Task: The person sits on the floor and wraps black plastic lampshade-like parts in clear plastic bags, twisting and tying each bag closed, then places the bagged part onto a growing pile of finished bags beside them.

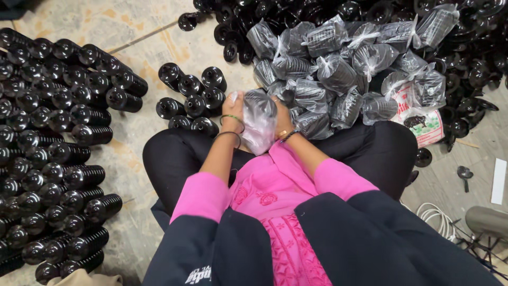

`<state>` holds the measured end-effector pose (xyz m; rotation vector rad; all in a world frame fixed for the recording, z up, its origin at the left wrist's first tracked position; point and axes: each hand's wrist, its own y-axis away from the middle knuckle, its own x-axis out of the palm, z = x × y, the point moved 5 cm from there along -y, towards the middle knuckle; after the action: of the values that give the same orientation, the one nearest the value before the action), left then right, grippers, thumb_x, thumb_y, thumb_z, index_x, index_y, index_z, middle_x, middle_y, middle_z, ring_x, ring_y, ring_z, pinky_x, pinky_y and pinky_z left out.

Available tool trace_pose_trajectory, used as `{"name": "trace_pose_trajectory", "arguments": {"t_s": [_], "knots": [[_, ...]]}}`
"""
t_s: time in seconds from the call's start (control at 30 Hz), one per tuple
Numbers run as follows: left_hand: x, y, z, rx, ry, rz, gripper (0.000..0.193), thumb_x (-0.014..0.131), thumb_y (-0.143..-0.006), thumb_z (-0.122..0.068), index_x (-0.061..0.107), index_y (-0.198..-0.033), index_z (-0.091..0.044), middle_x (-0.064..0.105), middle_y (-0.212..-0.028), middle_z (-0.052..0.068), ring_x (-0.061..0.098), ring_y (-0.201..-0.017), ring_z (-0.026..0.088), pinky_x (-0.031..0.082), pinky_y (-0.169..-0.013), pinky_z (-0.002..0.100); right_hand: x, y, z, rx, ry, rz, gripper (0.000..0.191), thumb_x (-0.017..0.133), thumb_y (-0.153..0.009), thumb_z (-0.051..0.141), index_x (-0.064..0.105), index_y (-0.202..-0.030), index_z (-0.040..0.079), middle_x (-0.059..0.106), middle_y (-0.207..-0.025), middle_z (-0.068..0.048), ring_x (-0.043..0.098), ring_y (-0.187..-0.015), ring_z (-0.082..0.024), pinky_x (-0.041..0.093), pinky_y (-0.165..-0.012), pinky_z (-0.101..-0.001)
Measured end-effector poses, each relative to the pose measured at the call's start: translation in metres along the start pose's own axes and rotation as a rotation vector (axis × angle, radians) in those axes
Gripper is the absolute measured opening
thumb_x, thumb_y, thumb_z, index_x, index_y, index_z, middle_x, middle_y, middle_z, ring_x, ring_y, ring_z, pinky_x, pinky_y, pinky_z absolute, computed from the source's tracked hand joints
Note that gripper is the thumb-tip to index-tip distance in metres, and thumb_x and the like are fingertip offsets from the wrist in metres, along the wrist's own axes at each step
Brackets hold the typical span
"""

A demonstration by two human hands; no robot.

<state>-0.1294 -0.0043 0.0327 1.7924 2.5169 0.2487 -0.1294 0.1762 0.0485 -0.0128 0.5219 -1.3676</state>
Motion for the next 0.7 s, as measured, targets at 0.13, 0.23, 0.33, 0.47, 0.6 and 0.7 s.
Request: {"name": "trace_pose_trajectory", "arguments": {"t_s": [0.13,0.23,0.33,0.47,0.6,0.7], "knots": [[-0.01,0.024,-0.044,-0.187,0.644,0.429,0.013,0.062,-0.108,-0.02,0.063,-0.105,-0.008,0.066,-0.095,0.0,0.062,-0.085,0.012,0.053,-0.078,0.031,-0.028,-0.017,0.036,0.307,-0.382,0.152,0.01,0.063,-0.106,0.007,0.065,-0.113,0.0,0.062,-0.094,-0.012,0.058,-0.084,-0.019,0.048,-0.076,-0.0312],[-0.027,0.047,-0.094,-0.028,0.161,0.645,0.018,0.062,-0.108,-0.022,0.066,-0.108,-0.004,0.068,-0.1,-0.001,0.06,-0.092,0.007,0.052,-0.085,0.025,-0.079,-0.027,0.102,-0.14,-0.153,0.252,0.007,0.064,-0.104,0.008,0.064,-0.103,0.001,0.061,-0.1,-0.008,0.059,-0.093,-0.018,0.049,-0.084,-0.0287],[-0.042,0.064,-0.136,0.245,-0.225,0.658,0.018,0.065,-0.105,-0.019,0.069,-0.107,-0.002,0.069,-0.101,0.002,0.063,-0.093,0.009,0.052,-0.084,0.027,-0.122,-0.028,0.134,-0.21,0.008,0.302,0.012,0.065,-0.101,0.012,0.065,-0.097,0.001,0.062,-0.114,-0.011,0.061,-0.092,-0.017,0.05,-0.076,-0.0269],[-0.038,0.069,-0.141,0.138,-0.522,0.434,0.021,0.071,-0.099,-0.021,0.07,-0.102,0.0,0.072,-0.085,0.006,0.063,-0.076,0.012,0.053,-0.068,0.029,-0.135,-0.017,0.124,0.25,0.323,0.362,0.019,0.069,-0.1,0.022,0.068,-0.098,0.004,0.066,-0.08,-0.012,0.062,-0.071,-0.018,0.05,-0.067,-0.0323],[-0.007,0.062,-0.123,-0.358,0.132,0.363,0.025,0.063,-0.101,-0.023,0.071,-0.105,0.0,0.075,-0.091,0.009,0.068,-0.075,0.015,0.057,-0.065,0.032,-0.114,-0.002,0.164,-0.261,0.454,0.277,0.011,0.068,-0.092,0.013,0.07,-0.1,0.005,0.07,-0.097,-0.009,0.069,-0.088,-0.025,0.056,-0.078,-0.0363],[0.023,0.073,-0.119,-0.49,0.334,0.488,0.02,0.062,-0.097,-0.02,0.07,-0.104,-0.004,0.076,-0.091,0.007,0.072,-0.074,0.017,0.059,-0.061,0.033,-0.096,0.011,0.187,-0.421,0.409,0.309,0.012,0.071,-0.09,0.01,0.07,-0.099,0.002,0.068,-0.099,-0.013,0.067,-0.088,-0.032,0.055,-0.077,-0.0389]]}}
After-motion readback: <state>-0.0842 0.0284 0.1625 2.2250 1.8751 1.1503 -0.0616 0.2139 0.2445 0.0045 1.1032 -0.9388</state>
